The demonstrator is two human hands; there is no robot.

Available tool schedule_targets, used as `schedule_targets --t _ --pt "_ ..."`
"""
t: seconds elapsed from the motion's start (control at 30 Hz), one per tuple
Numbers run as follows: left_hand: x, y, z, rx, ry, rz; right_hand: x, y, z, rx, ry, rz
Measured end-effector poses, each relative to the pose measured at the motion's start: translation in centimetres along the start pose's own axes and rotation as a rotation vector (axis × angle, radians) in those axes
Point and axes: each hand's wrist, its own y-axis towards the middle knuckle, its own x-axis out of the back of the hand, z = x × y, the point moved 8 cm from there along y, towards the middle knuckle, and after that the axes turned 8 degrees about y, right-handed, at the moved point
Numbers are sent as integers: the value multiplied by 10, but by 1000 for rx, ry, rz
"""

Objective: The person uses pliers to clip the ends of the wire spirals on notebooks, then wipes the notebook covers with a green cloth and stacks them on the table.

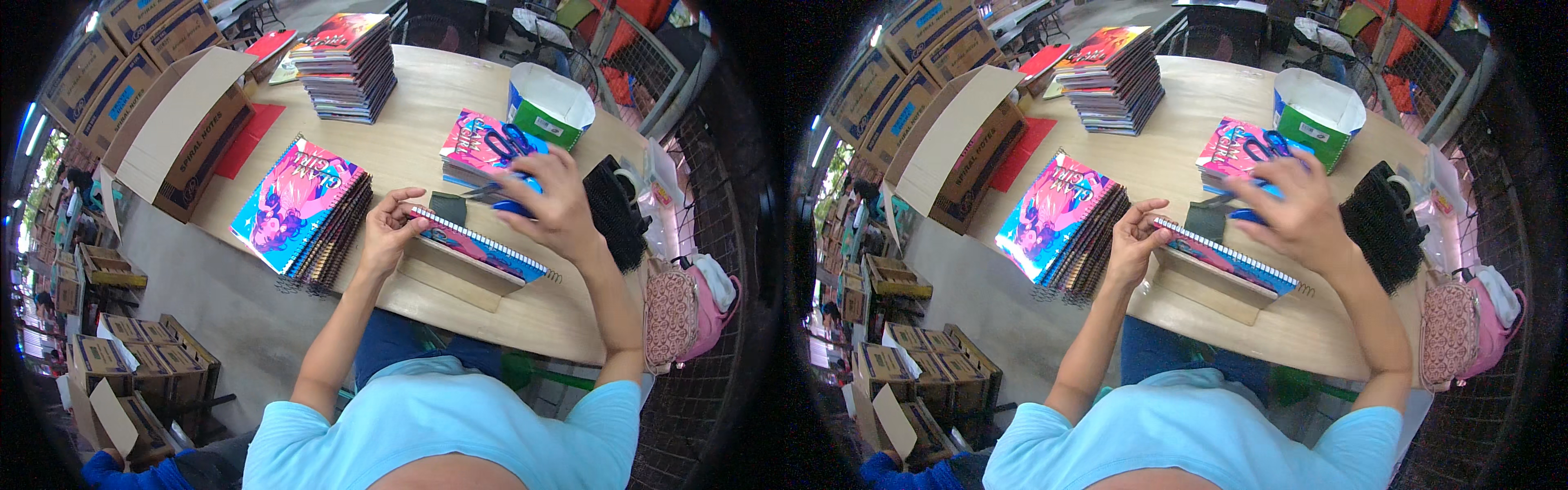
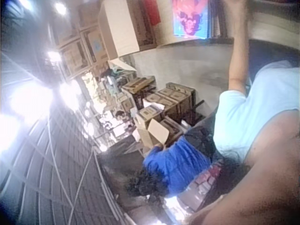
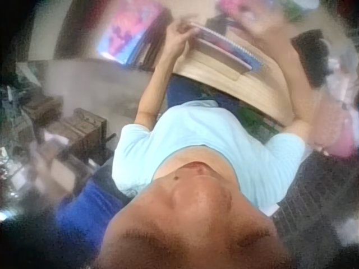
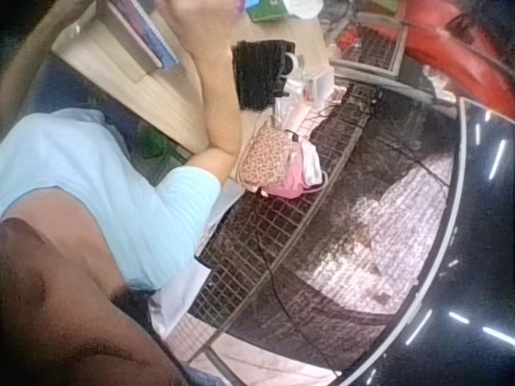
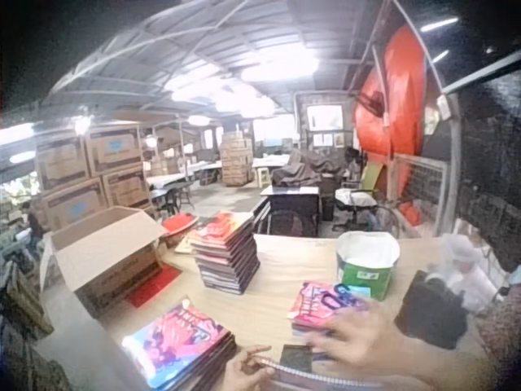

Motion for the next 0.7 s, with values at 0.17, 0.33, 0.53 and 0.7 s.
schedule_targets --t 0.17,0.33,0.53,0.7 --pt "-5 3 0 -25 -61 47 -25 54 54 445 -187 141" --pt "-4 3 0 0 -54 29 -41 64 67 575 -215 249" --pt "-4 3 -2 -8 -34 51 -33 63 63 534 -176 225" --pt "-4 6 0 0 -62 43 -36 68 74 701 -235 218"
